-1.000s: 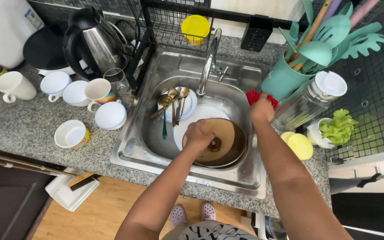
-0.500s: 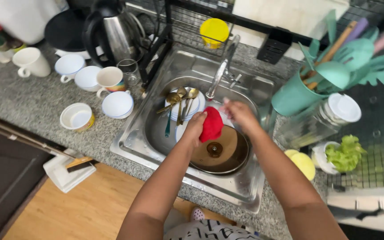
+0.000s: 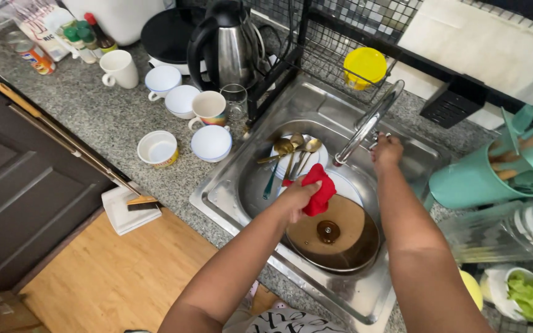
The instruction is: The person cleans the inside of a refrigerator using a red cloth, wiping the shelves and door compartments. Then, the person washes a glass bottle and its lid in the sink using a yellow sponge and running water.
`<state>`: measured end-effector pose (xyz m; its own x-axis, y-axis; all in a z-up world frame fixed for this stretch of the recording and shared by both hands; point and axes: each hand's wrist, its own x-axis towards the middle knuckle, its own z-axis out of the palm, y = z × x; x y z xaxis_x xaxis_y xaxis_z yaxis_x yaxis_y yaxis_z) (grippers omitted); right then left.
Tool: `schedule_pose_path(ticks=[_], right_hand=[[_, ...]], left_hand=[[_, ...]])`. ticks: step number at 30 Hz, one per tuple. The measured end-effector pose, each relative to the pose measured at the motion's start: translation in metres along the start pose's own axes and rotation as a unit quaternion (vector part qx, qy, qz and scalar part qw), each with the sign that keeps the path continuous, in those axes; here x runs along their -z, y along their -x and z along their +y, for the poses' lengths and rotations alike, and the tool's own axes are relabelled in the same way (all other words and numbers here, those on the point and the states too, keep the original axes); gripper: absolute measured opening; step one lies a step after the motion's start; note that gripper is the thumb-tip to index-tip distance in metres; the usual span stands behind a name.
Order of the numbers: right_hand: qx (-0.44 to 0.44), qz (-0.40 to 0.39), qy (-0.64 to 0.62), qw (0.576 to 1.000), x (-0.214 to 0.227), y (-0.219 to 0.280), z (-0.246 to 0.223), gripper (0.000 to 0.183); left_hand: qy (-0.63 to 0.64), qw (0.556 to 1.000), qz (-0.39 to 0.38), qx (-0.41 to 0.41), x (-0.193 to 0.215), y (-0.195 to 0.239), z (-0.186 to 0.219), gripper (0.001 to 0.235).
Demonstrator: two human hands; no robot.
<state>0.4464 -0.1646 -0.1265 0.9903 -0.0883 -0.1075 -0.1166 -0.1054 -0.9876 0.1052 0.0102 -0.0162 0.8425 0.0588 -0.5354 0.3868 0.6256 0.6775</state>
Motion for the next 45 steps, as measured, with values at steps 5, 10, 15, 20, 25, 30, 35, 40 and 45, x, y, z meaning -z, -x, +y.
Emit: schedule_pose_path(ticks=[5, 10, 15, 20, 25, 30, 35, 40, 45], right_hand=[[-0.082, -0.005, -0.054, 0.995, -0.007, 0.04, -0.053, 0.028], [-0.017, -0.007, -0.027, 0.999, -0.009, 0.023, -0.033, 0.028], [0.077, 0.039, 0.095, 0.992, -0.015, 0.051, -0.058, 0.029], [0.181, 0.061, 0.173, 0.966, -0.01, 0.037, -0.024, 0.034], [0.312, 0.11, 0.206, 0.921, -0.013, 0.115, -0.065, 0.061], [0.2, -0.051, 0.029, 0.978, -0.029, 0.153, 0.001, 0.017], [-0.118, -0.222, -0.124, 0.96, -0.05, 0.237, -0.056, 0.019], [-0.015, -0.145, -0.123, 0.982, -0.046, 0.239, -0.036, 0.02], [0.222, -0.119, 0.159, 0.954, -0.019, 0.239, -0.04, 0.041]], left_hand=[[-0.1, 0.993, 0.049, -0.045, -0.001, -0.012, 0.004, 0.054], [-0.134, 0.985, 0.067, 0.082, -0.03, 0.014, 0.032, 0.053], [0.042, 0.993, 0.074, 0.085, -0.017, -0.017, 0.013, 0.051], [0.055, 0.997, 0.051, 0.032, -0.015, -0.012, 0.01, 0.055], [0.005, 0.996, 0.062, 0.065, -0.034, 0.009, 0.026, 0.058], [0.069, 0.995, 0.067, 0.0, -0.019, -0.062, -0.012, 0.057], [0.098, 0.986, 0.107, -0.085, -0.024, -0.076, -0.012, 0.06], [0.081, 0.986, 0.114, -0.089, -0.012, -0.103, -0.035, 0.062], [-0.188, 0.959, 0.14, -0.157, -0.023, -0.065, -0.005, 0.029]])
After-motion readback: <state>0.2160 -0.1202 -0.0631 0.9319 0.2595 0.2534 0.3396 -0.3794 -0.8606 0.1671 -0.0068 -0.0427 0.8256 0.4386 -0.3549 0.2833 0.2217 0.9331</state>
